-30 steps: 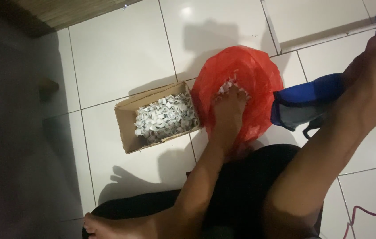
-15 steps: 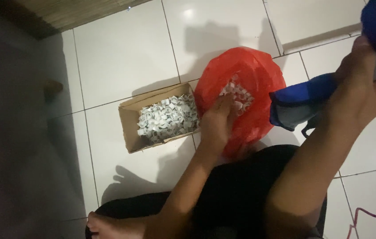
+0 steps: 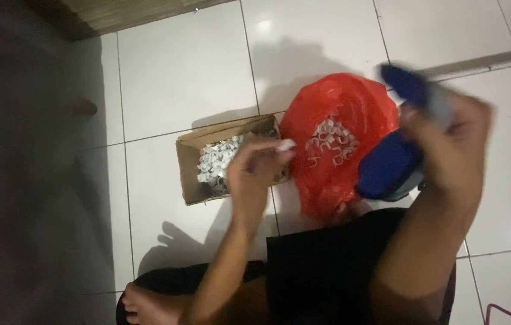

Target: Manually stapling small white plastic fasteners one by one using a blue hand stapler while sitting on the floor.

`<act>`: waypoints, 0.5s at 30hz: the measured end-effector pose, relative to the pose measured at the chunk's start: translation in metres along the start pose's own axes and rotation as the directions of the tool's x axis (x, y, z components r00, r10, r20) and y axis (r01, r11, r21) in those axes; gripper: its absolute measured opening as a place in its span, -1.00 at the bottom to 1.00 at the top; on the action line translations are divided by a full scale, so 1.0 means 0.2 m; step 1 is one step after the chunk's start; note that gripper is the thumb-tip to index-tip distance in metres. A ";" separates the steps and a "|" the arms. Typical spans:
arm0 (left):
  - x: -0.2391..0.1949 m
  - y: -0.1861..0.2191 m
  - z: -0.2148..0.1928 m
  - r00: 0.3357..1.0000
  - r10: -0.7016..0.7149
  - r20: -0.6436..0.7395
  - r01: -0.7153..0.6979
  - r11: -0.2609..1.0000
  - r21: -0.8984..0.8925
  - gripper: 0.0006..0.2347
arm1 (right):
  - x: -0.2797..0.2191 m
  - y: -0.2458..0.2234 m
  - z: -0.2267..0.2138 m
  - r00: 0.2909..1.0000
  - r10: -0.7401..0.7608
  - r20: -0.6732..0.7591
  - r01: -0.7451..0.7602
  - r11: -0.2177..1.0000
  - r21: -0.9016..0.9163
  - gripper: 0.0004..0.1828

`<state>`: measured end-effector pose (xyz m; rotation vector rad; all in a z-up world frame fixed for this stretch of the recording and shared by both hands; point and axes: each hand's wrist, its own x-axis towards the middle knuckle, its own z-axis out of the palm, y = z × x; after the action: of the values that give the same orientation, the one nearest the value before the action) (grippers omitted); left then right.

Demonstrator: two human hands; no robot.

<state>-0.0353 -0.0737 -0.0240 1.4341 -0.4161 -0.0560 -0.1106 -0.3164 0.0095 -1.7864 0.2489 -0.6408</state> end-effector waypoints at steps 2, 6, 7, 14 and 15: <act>0.00 -0.01 -0.15 0.991 -0.120 -0.063 0.109 0.981 -0.162 -0.80 | 0.05 -0.01 0.11 0.967 -0.123 0.223 0.108 0.991 0.078 -0.91; -0.01 -0.06 -0.35 0.952 -0.223 -0.208 0.126 0.909 -0.396 -0.75 | 0.08 -0.19 0.42 0.726 -0.211 0.654 0.196 0.976 0.097 -0.77; 0.00 -0.07 -0.35 0.953 -0.219 -0.207 0.123 0.910 -0.396 -0.75 | 0.07 -0.21 0.49 0.727 -0.214 0.652 0.199 0.975 0.097 -0.77; 0.05 -0.08 -0.42 0.901 -0.250 -0.355 0.139 0.941 -0.309 -0.79 | 0.01 -0.26 0.75 0.714 -0.288 0.638 0.198 0.957 0.211 -0.79; 0.06 -0.09 -0.43 0.910 -0.234 -0.342 0.145 0.953 -0.264 -0.79 | 0.01 -0.25 0.76 0.730 -0.291 0.619 0.217 0.957 0.193 -0.79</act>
<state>0.0056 0.0023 -0.0457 1.2130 0.0452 0.0088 -0.0349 -0.1762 0.0290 -1.8399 -0.5080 -0.1832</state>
